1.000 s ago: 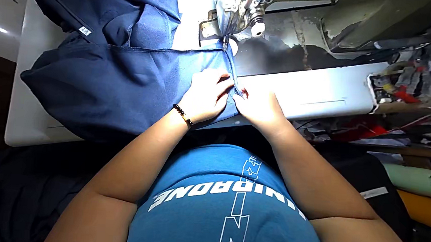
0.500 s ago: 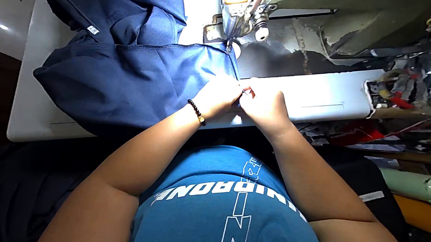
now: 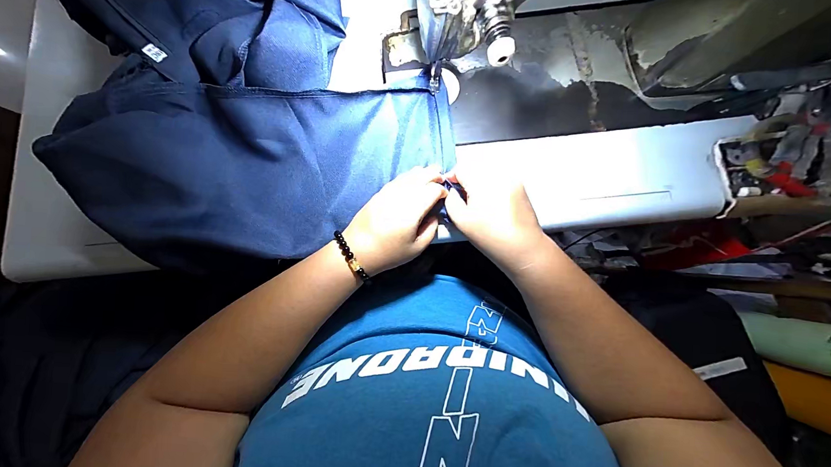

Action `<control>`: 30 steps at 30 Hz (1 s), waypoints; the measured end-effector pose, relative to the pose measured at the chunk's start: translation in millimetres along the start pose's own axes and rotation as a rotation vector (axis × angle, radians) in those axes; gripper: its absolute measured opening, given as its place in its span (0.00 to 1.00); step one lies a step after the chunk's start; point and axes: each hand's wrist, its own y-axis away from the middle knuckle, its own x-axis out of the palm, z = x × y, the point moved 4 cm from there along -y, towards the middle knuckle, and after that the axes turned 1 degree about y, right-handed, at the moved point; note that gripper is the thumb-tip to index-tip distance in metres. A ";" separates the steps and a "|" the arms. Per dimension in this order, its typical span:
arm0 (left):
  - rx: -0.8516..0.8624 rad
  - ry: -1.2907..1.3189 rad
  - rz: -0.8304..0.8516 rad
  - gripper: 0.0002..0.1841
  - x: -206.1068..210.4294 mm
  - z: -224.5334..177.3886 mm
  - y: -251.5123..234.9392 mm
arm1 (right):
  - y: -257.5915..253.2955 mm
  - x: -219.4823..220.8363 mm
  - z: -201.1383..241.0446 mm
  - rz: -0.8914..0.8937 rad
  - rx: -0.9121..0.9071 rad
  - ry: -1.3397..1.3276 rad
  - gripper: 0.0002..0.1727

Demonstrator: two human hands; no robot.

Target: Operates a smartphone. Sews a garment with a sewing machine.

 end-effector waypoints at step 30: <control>-0.092 -0.234 0.020 0.19 -20.5 75.6 -70.5 | -83.3 4.8 -25.9 0.037 0.228 -0.081 0.21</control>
